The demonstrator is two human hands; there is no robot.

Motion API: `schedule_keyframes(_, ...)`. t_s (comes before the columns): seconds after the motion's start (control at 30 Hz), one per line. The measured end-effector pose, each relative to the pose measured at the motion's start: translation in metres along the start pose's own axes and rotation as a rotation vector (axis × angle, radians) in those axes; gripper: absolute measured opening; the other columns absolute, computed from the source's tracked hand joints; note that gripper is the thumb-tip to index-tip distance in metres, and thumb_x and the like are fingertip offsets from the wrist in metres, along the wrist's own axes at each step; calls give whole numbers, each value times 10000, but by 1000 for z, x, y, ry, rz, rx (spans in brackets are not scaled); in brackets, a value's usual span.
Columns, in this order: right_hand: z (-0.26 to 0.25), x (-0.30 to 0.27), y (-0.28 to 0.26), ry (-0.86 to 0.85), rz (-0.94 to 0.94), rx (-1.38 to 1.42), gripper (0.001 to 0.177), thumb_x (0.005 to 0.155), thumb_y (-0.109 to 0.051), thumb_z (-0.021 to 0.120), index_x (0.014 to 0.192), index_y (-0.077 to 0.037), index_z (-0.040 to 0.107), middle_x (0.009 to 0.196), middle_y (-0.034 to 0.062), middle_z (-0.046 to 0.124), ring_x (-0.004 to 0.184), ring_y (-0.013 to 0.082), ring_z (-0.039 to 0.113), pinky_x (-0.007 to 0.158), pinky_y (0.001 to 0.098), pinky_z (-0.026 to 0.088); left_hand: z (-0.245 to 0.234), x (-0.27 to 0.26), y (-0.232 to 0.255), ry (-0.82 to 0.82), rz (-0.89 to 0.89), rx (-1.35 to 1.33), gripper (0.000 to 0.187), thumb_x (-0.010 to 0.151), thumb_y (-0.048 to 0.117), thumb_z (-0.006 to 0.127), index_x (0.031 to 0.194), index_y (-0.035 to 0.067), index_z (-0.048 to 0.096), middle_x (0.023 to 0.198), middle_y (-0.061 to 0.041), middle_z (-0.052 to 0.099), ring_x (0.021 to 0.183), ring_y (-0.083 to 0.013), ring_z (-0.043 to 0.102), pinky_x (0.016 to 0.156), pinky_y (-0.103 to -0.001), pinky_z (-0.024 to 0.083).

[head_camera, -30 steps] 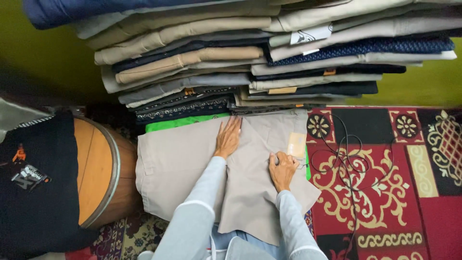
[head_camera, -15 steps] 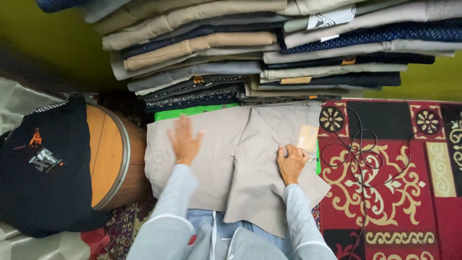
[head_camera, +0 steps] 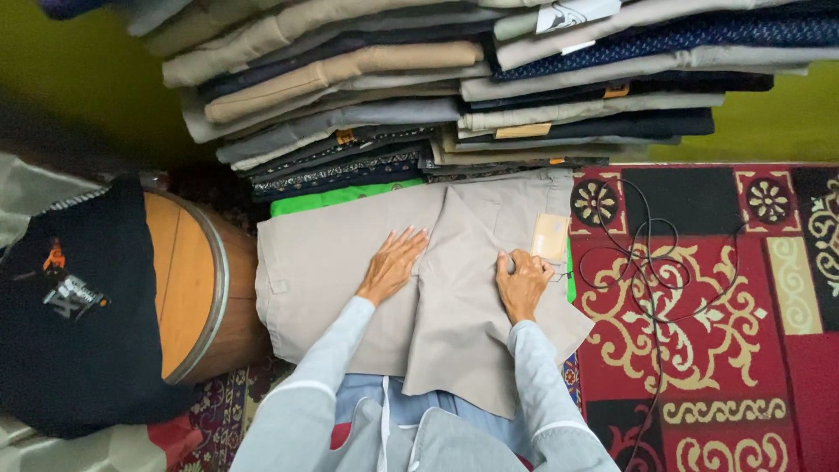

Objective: Fold various shirts and pants and place them into organized stacks.

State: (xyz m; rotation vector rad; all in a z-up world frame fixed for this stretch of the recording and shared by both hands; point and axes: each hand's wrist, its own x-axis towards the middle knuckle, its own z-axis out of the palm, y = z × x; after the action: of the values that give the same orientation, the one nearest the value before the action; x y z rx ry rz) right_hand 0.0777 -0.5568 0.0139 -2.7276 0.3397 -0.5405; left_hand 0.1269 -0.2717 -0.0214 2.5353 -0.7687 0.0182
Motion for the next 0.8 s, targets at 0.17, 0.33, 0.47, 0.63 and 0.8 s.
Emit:
schedule_keyframes(0.17, -2, 4, -4, 11, 3, -4, 285, 971, -422, 665, 797, -201, 617, 757, 49, 685, 853, 217, 662, 1005, 393, 365, 10, 58, -10, 10, 43, 31, 439, 1025, 171, 482, 1457, 220, 541, 1571, 42, 471, 1497, -226, 363, 1225, -514, 286)
schedule_keyframes(0.33, -6, 2, -7, -4, 0, -1, 297, 973, -415, 654, 796, -178, 626, 748, 67, 680, 847, 234, 664, 1006, 401, 373, 23, 104, -11, 54, 47, 87, 452, 999, 126, 460, 1441, 122, 555, 1533, -49, 520, 1470, -254, 411, 1227, -507, 280)
schedule_keyframes(0.47, -5, 4, -6, -5, -2, -10, 274, 963, -414, 666, 809, -190, 632, 751, 54, 672, 848, 222, 657, 1005, 399, 373, 30, 111, -12, 110, -5, 148, 518, 984, 151, 448, 1501, 135, 482, 1548, -52, 496, 1473, -246, 393, 1252, -520, 175)
schedule_keyframes(0.63, -5, 1, -5, -3, 4, 1, 264, 959, -416, 680, 812, -202, 632, 755, 44, 672, 847, 217, 654, 1010, 392, 368, 30, 95, 1, 168, -71, 236, 544, 988, 212, 462, 1530, 180, 432, 1598, -35, 426, 1508, -250, 327, 1237, -536, 174)
schedule_keyframes(0.8, -5, 3, -4, -12, -9, 12, 284, 973, -418, 663, 807, -190, 627, 747, 59, 666, 844, 233, 655, 1018, 409, 370, -4, 31, 21, 122, -172, 240, 572, 1021, 348, 510, 1533, 110, 419, 1645, -106, 342, 1524, -304, 284, 1198, -580, 225)
